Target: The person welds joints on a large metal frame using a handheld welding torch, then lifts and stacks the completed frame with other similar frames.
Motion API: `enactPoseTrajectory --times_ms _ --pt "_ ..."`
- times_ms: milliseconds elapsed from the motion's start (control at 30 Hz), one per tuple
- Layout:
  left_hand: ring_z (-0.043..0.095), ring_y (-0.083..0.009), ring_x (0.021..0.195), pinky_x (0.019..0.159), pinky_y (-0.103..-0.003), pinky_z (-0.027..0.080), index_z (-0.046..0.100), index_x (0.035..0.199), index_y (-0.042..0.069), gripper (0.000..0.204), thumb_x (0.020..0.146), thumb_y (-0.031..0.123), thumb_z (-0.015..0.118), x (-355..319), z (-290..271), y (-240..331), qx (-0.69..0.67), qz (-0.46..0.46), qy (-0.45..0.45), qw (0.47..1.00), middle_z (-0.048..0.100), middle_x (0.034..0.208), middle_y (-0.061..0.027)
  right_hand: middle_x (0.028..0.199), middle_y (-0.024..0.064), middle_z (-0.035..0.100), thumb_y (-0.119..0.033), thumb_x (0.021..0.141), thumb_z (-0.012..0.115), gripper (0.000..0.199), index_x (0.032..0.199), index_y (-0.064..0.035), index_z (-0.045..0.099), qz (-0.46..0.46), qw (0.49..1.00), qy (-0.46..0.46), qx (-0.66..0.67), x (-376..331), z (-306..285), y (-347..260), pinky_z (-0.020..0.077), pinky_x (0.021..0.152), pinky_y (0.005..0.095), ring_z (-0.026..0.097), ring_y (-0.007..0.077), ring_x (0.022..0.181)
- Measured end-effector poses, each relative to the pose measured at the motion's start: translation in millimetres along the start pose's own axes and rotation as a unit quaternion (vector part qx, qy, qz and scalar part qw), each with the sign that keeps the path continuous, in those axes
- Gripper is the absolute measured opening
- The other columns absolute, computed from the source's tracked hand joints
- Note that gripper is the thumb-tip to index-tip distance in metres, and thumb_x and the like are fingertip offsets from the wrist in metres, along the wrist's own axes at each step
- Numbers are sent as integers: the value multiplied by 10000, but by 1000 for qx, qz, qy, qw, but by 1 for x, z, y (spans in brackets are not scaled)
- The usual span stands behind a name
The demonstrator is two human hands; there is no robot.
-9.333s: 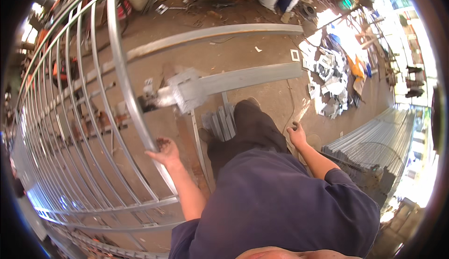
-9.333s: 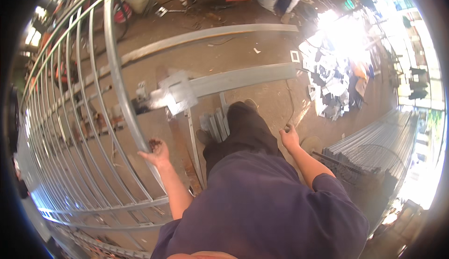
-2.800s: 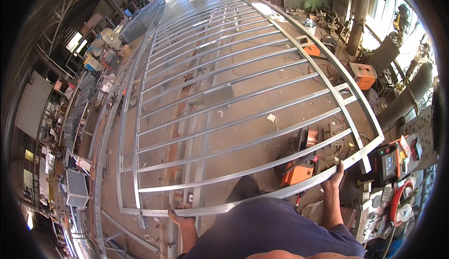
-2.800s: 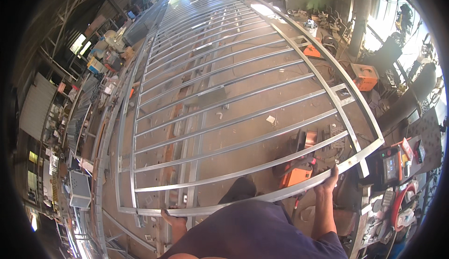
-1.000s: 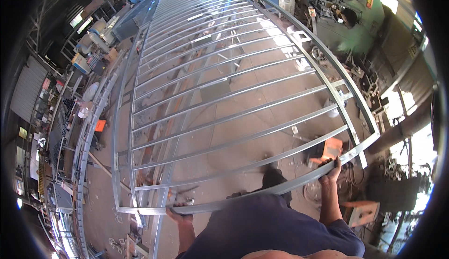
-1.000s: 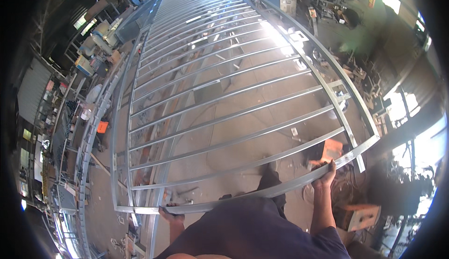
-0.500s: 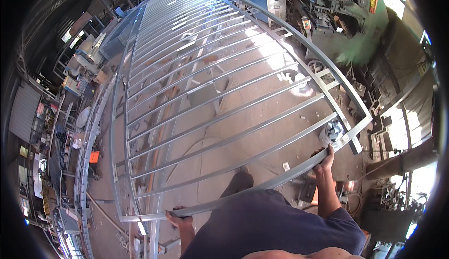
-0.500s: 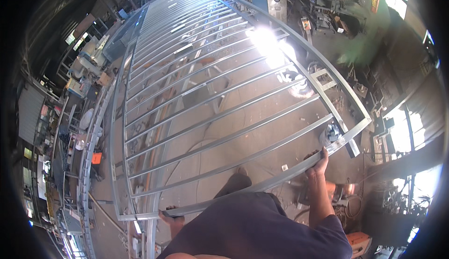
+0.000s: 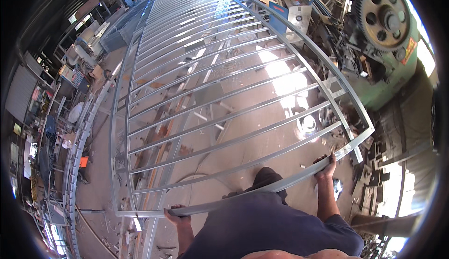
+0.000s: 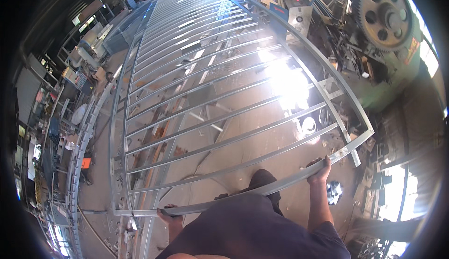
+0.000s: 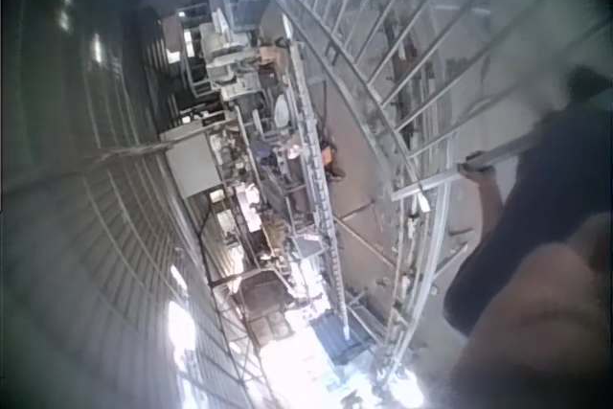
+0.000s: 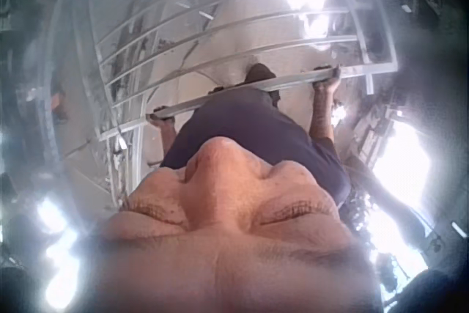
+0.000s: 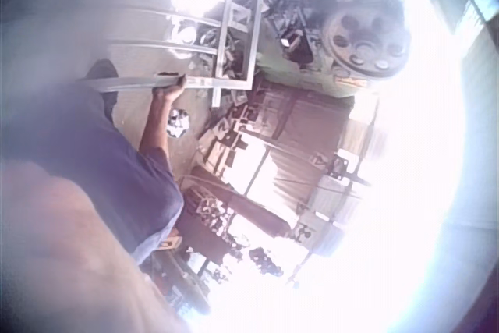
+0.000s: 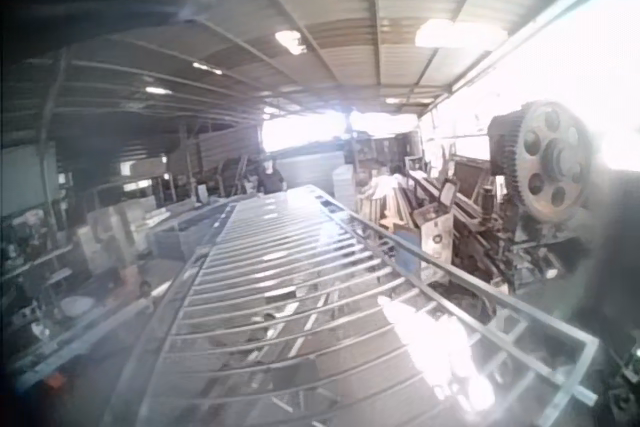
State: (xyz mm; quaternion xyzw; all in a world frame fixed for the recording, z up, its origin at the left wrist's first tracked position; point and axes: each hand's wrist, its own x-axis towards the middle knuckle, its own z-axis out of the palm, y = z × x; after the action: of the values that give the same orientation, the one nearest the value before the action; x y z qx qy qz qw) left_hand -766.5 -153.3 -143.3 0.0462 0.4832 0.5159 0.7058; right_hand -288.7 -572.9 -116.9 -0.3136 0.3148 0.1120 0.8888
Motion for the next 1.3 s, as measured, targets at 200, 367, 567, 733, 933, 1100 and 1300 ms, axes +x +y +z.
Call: enactPoseTrajectory --times_ms 200,367,567,733,933,1100,1300 --pt "587 -210 724 726 -367 519 539 825 142 451 853 575 661 44 123 -91 12 38 -57 998 593 761 -25 697 -4 538 -466 950 585 366 796 -136 559 15 1000 -16 -13 129 115 -13 511 617 319 552 158 642" --pt "591 -198 727 729 -363 528 541 848 140 455 836 569 692 58 248 -163 17 64 -36 997 592 758 -27 672 0 521 -494 956 535 383 777 -155 556 23 999 -16 -22 249 204 -42 460 597 348 526 173 626" --pt "569 -203 714 688 -362 519 517 834 126 511 831 616 662 95 394 -251 14 58 -18 998 570 768 -35 715 6 587 -469 920 609 328 850 -150 589 57 996 -59 33 394 316 -65 522 626 368 598 188 646" --pt "573 -200 699 689 -373 530 542 863 132 508 830 624 663 150 468 -321 15 39 -21 999 575 761 -21 693 31 592 -428 906 635 311 806 -137 587 1 996 -85 -2 513 392 -69 541 621 359 594 206 624" --pt "574 -195 692 704 -372 533 554 845 127 539 817 648 688 194 604 -411 42 68 -62 995 572 741 -15 707 47 606 -496 902 618 409 789 -104 592 24 992 -109 -61 631 504 -92 546 662 364 615 220 670" --pt "572 -188 703 707 -363 514 551 842 101 480 895 573 623 220 728 -467 -27 41 -20 999 567 736 -33 733 53 616 -522 914 598 435 839 -93 600 48 985 -159 -37 757 589 -104 547 672 378 616 224 672" --pt "561 -198 709 699 -366 502 545 837 96 457 904 544 606 245 859 -542 -28 65 -10 997 564 752 -38 722 47 621 -512 915 614 412 792 -119 611 36 994 -97 -24 852 714 -104 544 653 381 612 221 657"
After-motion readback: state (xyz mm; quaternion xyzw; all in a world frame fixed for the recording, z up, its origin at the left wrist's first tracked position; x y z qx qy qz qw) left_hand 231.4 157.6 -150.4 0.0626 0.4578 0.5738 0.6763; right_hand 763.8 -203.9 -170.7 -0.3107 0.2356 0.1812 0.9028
